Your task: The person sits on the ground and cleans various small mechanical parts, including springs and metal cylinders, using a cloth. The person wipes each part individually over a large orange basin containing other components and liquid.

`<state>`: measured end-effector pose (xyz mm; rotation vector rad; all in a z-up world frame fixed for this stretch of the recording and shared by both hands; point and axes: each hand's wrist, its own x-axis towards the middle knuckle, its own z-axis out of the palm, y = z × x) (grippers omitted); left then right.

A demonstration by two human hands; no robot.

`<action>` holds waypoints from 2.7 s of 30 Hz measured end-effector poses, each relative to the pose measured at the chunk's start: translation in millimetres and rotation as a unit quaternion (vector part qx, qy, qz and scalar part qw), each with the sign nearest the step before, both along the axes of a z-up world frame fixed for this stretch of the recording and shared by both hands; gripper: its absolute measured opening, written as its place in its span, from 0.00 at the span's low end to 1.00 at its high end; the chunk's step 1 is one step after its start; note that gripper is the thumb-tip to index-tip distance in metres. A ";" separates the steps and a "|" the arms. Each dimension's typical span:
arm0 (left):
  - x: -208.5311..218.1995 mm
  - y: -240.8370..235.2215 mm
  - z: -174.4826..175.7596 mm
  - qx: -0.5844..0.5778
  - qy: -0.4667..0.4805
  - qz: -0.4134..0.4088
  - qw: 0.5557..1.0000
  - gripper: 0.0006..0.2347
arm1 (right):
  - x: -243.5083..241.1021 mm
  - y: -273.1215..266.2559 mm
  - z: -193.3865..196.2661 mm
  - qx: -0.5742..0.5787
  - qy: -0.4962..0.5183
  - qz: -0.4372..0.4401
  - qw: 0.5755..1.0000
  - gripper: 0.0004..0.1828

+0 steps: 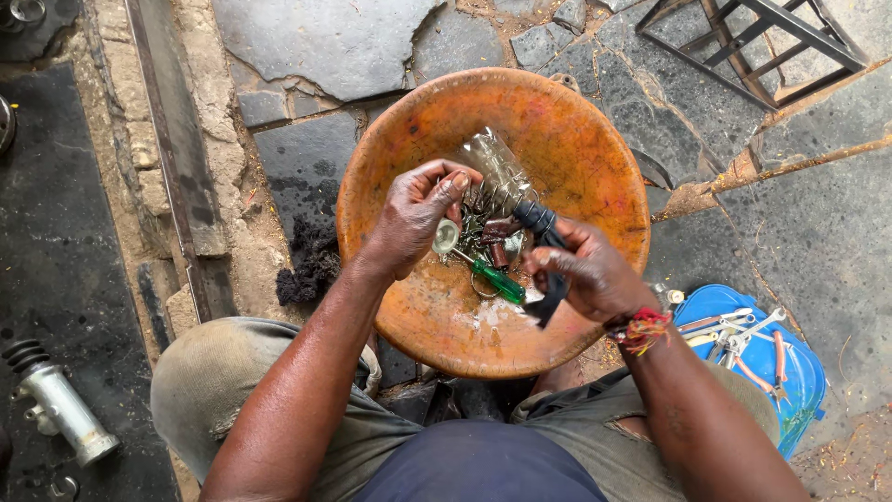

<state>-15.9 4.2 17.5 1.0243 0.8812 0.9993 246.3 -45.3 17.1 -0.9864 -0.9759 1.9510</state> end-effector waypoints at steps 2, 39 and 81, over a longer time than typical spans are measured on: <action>-0.1 0.9 -5.2 -0.011 0.048 0.003 0.999 0.13 | -8.6 -4.7 4.5 0.074 -0.124 0.000 0.990 0.21; 35.8 -2.2 -37.2 -0.124 0.016 0.204 0.971 0.16 | -54.2 -10.2 23.3 0.377 -0.457 -0.114 0.798 0.21; -18.7 -79.0 104.1 0.098 0.151 -0.107 0.978 0.12 | -1.3 -66.2 89.8 0.226 -0.124 -0.010 0.966 0.17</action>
